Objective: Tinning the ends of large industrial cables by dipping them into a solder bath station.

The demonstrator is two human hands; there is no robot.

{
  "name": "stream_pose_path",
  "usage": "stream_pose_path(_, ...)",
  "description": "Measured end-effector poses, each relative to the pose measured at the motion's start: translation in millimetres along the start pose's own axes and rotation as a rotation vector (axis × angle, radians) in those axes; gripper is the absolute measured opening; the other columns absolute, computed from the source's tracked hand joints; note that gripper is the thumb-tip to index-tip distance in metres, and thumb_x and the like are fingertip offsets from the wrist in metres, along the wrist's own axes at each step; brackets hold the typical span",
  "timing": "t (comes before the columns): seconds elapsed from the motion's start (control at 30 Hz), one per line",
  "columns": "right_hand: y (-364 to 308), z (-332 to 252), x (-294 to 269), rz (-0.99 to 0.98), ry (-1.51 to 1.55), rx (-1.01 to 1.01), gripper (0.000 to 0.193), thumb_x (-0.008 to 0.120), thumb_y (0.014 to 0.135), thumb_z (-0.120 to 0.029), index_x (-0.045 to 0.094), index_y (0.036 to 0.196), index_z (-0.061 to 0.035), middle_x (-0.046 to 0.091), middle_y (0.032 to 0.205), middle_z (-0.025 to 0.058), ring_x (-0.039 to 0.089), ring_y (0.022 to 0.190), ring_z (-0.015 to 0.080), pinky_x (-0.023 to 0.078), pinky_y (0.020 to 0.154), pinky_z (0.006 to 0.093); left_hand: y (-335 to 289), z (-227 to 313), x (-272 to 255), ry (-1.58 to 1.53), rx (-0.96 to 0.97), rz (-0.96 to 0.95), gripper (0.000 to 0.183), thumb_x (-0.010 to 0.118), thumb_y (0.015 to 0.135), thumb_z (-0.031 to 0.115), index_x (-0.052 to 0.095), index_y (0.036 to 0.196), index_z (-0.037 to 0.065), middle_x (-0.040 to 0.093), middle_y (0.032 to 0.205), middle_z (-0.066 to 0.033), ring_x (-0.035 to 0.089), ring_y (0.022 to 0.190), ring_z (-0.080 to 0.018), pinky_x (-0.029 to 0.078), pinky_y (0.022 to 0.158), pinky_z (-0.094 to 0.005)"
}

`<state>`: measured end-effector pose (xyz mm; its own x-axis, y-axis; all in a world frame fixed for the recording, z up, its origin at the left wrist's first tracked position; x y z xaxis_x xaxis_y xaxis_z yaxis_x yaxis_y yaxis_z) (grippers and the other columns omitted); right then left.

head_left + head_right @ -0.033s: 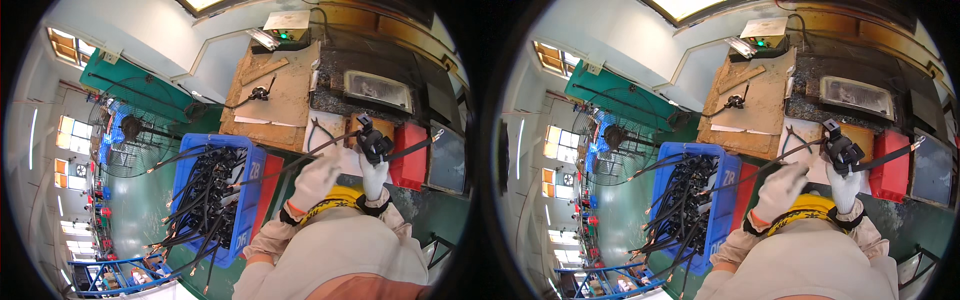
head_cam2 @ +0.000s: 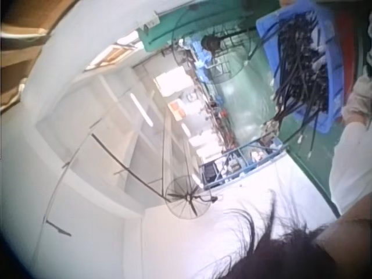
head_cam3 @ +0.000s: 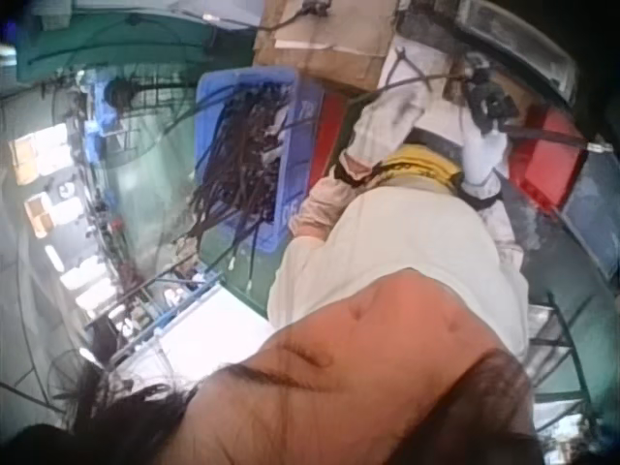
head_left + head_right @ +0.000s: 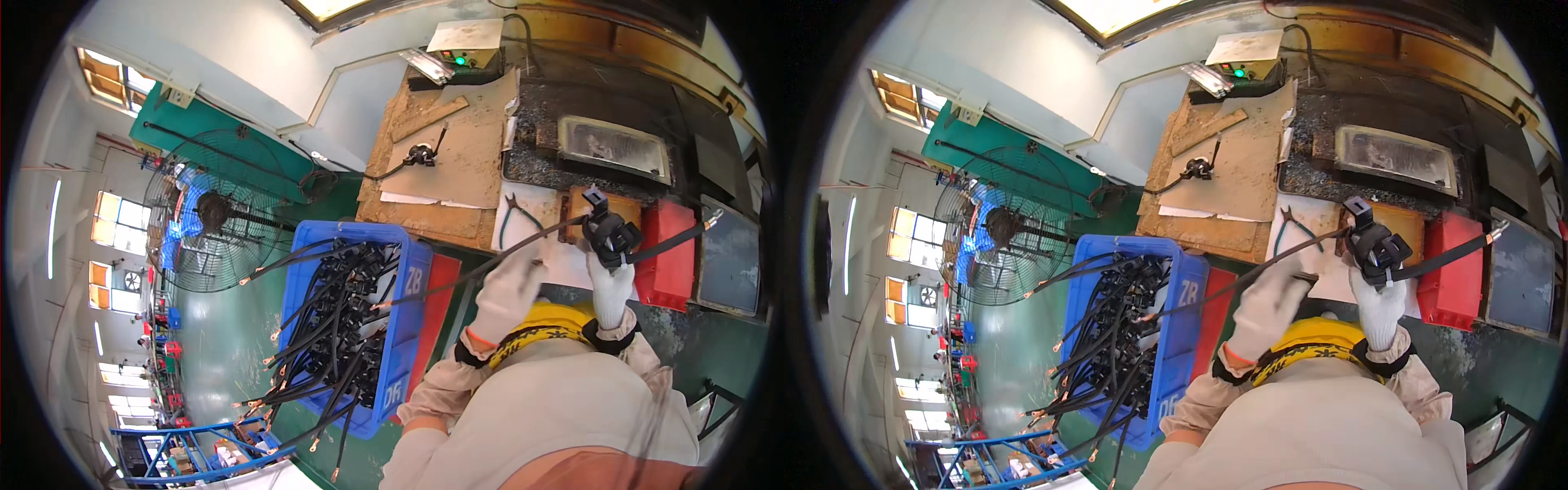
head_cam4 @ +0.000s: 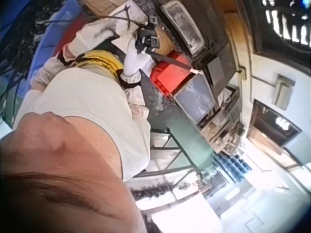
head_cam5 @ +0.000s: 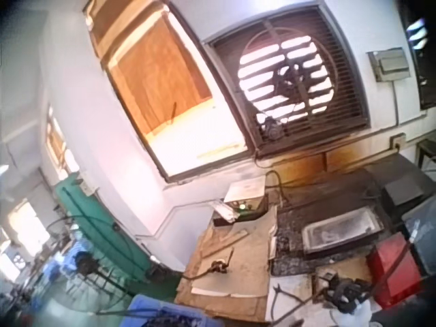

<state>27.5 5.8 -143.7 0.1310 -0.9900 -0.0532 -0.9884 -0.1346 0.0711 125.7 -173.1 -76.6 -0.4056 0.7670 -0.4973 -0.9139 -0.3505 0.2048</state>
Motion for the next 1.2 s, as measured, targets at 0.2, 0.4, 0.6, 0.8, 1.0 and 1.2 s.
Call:
stream_pose_path(0.2,-8.5,0.8,-4.6,-0.090,0.156,0.051,0.032,0.054,0.081,0.000,0.056,0.113,-0.0008,0.063,0.098,0.0046,0.059,0.080,0.0109,0.046,0.076,0.0248,-5.4,-22.1,-6.4,-0.697,-0.172,0.178,0.038,0.039,0.098,0.021,0.046,0.121,-0.007,0.060,0.107,-0.0173,0.062,0.088,-0.0208,0.051,0.080,-0.0318)
stream_pose_path(0.4,-10.9,9.0,-15.5,-0.125,0.146,0.187,0.034,0.051,0.083,-0.001,0.053,0.116,-0.0009,0.063,0.100,0.0051,0.059,0.084,0.0096,0.045,0.075,0.0225,4.3,-24.0,-6.1,-0.842,-0.166,0.183,0.048,0.040,0.097,0.037,0.046,0.117,-0.006,0.060,0.108,-0.0202,0.063,0.088,-0.0235,0.051,0.081,-0.0353)
stream_pose_path(0.6,-6.5,-4.3,-55.5,0.134,0.128,0.024,0.044,0.050,0.082,0.000,0.043,0.126,-0.0018,0.057,0.102,0.0052,0.052,0.087,0.0100,0.043,0.078,0.0236,-1.7,-53.4,25.8,-1.143,-0.363,0.109,0.060,0.038,0.093,0.053,0.052,0.110,-0.003,0.061,0.089,-0.0117,0.051,0.065,-0.0147,0.043,0.061,-0.0270)
stream_pose_path(0.8,4.7,-25.1,-70.6,0.123,0.198,-0.134,0.055,0.044,0.088,-0.011,0.025,0.138,-0.0042,0.053,0.106,0.0091,0.055,0.086,0.0151,0.046,0.078,0.0277,-39.5,-34.7,99.5,-1.028,-0.575,-0.546,0.040,0.037,0.097,0.038,0.057,0.085,0.006,0.049,0.067,0.0002,0.041,0.057,-0.0059,0.033,0.052,-0.0195)
stream_pose_path(1.0,-31.4,5.8,-36.6,-0.350,0.329,0.036,0.076,0.063,0.083,-0.041,0.026,0.137,-0.0032,0.051,0.104,0.0088,0.055,0.089,0.0164,0.046,0.076,0.0294,-14.7,-54.9,82.9,-0.828,-0.685,-0.374,0.037,0.043,0.096,0.039,0.057,0.085,0.006,0.044,0.064,0.0028,0.039,0.060,-0.0060,0.029,0.051,-0.0206)
stream_pose_path(1.2,-32.4,8.9,-37.6,-0.374,0.143,0.081,0.079,0.063,0.081,-0.048,0.030,0.133,0.0006,0.053,0.106,0.0096,0.055,0.090,0.0156,0.046,0.080,0.0287,-16.8,-68.2,91.3,-0.807,-0.580,-0.316,0.044,0.046,0.095,0.038,0.055,0.115,0.000,0.043,0.065,0.0014,0.036,0.057,-0.0055,0.030,0.052,-0.0210)
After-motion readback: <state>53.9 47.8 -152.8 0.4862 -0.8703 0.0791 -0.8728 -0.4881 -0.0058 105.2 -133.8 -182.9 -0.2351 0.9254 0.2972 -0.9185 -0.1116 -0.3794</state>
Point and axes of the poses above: each hand's wrist, its own y-axis towards the middle knuckle, its own x-axis out of the palm, z = x × y, the point moved 10 cm from there along y, towards the middle knuckle
